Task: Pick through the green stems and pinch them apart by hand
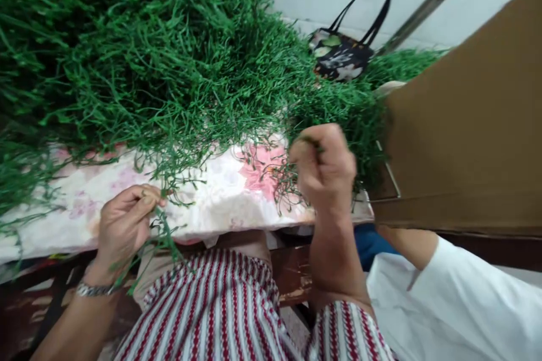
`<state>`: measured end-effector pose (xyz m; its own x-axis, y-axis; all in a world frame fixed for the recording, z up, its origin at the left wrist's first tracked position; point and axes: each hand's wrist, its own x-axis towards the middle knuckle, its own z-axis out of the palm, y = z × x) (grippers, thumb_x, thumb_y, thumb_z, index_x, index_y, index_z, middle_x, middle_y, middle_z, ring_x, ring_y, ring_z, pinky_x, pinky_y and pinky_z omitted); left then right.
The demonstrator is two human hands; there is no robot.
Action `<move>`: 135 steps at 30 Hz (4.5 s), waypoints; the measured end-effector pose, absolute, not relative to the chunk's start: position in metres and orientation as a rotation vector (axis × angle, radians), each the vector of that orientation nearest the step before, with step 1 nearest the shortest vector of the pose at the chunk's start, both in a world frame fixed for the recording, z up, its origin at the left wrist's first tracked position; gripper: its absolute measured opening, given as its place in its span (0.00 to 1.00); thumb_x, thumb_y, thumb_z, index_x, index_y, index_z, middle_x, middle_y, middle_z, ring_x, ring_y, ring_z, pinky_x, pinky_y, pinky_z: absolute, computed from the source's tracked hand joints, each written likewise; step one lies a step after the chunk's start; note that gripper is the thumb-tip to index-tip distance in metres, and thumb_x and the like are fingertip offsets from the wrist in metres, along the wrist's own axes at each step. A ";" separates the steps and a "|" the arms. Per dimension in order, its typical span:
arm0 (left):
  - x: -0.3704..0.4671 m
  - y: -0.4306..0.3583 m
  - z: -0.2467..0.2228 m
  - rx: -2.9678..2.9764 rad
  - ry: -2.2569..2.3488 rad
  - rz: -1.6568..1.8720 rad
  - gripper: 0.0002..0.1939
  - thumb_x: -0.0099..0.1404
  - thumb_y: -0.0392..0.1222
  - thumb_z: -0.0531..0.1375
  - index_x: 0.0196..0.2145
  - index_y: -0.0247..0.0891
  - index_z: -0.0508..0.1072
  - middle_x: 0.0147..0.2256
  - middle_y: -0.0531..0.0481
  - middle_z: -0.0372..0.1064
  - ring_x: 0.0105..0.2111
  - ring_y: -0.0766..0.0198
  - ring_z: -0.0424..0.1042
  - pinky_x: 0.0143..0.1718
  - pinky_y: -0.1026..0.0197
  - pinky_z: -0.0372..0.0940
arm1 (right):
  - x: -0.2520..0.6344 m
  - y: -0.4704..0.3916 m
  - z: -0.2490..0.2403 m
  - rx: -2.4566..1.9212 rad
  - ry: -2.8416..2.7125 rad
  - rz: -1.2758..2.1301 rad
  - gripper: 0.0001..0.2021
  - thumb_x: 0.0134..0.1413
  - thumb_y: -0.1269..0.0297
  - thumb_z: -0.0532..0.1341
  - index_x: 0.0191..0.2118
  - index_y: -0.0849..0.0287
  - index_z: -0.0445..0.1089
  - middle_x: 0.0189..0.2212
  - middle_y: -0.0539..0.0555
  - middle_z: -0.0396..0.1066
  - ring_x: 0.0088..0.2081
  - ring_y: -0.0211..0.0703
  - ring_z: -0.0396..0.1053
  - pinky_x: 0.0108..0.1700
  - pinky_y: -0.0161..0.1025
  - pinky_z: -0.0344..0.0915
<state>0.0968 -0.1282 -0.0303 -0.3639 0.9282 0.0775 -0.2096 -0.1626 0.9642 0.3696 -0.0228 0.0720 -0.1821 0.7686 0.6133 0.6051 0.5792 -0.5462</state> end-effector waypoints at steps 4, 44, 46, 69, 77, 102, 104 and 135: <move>0.101 -0.132 -0.030 0.941 1.209 1.630 0.07 0.56 0.39 0.62 0.23 0.36 0.68 0.23 0.51 0.64 0.29 0.65 0.64 0.31 0.63 0.59 | 0.440 0.025 0.087 -1.702 -1.728 -0.692 0.15 0.61 0.63 0.47 0.45 0.65 0.66 0.42 0.66 0.67 0.45 0.52 0.64 0.47 0.46 0.57; 0.105 -0.132 -0.012 1.866 1.317 1.300 0.04 0.61 0.33 0.56 0.32 0.39 0.71 0.27 0.52 0.70 0.29 0.65 0.68 0.53 0.50 0.55 | 0.282 -0.071 -0.012 -0.556 -2.189 0.970 0.05 0.56 0.70 0.57 0.34 0.63 0.69 0.26 0.53 0.66 0.30 0.37 0.64 0.34 0.35 0.60; 0.108 -0.133 -0.015 1.896 1.375 1.383 0.04 0.60 0.32 0.56 0.32 0.38 0.70 0.27 0.53 0.70 0.28 0.66 0.68 0.52 0.51 0.58 | 0.281 -0.071 -0.013 -0.595 -2.161 0.996 0.05 0.56 0.68 0.57 0.36 0.63 0.69 0.28 0.53 0.67 0.31 0.37 0.65 0.35 0.35 0.61; 0.106 -0.134 -0.008 2.201 1.423 1.131 0.05 0.60 0.31 0.54 0.30 0.36 0.69 0.23 0.52 0.66 0.26 0.66 0.63 0.35 0.57 0.56 | 0.279 -0.073 -0.020 -0.707 -1.666 2.022 0.10 0.49 0.62 0.64 0.28 0.64 0.65 0.21 0.45 0.59 0.23 0.28 0.55 0.26 0.29 0.53; 0.099 -0.135 -0.009 2.150 1.376 1.016 0.06 0.60 0.32 0.56 0.27 0.37 0.69 0.21 0.55 0.62 0.25 0.67 0.61 0.35 0.58 0.55 | 0.282 -0.069 -0.026 -0.554 -1.647 2.228 0.12 0.54 0.58 0.59 0.32 0.65 0.66 0.24 0.47 0.60 0.25 0.29 0.57 0.28 0.30 0.55; 0.092 -0.138 0.006 2.564 1.052 0.599 0.13 0.52 0.23 0.47 0.18 0.38 0.59 0.18 0.54 0.57 0.24 0.65 0.54 0.31 0.59 0.53 | 0.272 -0.052 -0.015 0.036 -2.594 1.407 0.09 0.55 0.72 0.53 0.25 0.61 0.61 0.23 0.48 0.58 0.30 0.35 0.58 0.37 0.34 0.57; 0.092 -0.138 0.008 2.563 1.010 0.531 0.13 0.52 0.22 0.47 0.18 0.38 0.59 0.18 0.54 0.57 0.24 0.65 0.54 0.32 0.59 0.54 | 0.271 -0.051 -0.013 0.096 -2.637 1.368 0.09 0.55 0.74 0.53 0.24 0.60 0.60 0.23 0.48 0.57 0.30 0.34 0.58 0.37 0.34 0.58; 0.115 -0.138 -0.017 2.465 1.885 0.925 0.12 0.60 0.29 0.51 0.20 0.39 0.60 0.19 0.52 0.58 0.23 0.63 0.58 0.29 0.57 0.53 | 0.263 -0.080 -0.030 -0.841 -1.949 1.365 0.08 0.57 0.61 0.57 0.34 0.62 0.66 0.26 0.49 0.65 0.28 0.33 0.61 0.31 0.30 0.59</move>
<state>0.1154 -0.1381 -0.0171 0.1610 0.8566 0.4903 0.9119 -0.3191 0.2582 0.2628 -0.0796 -0.0296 -0.6132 0.7806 0.1207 0.1535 0.2677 -0.9512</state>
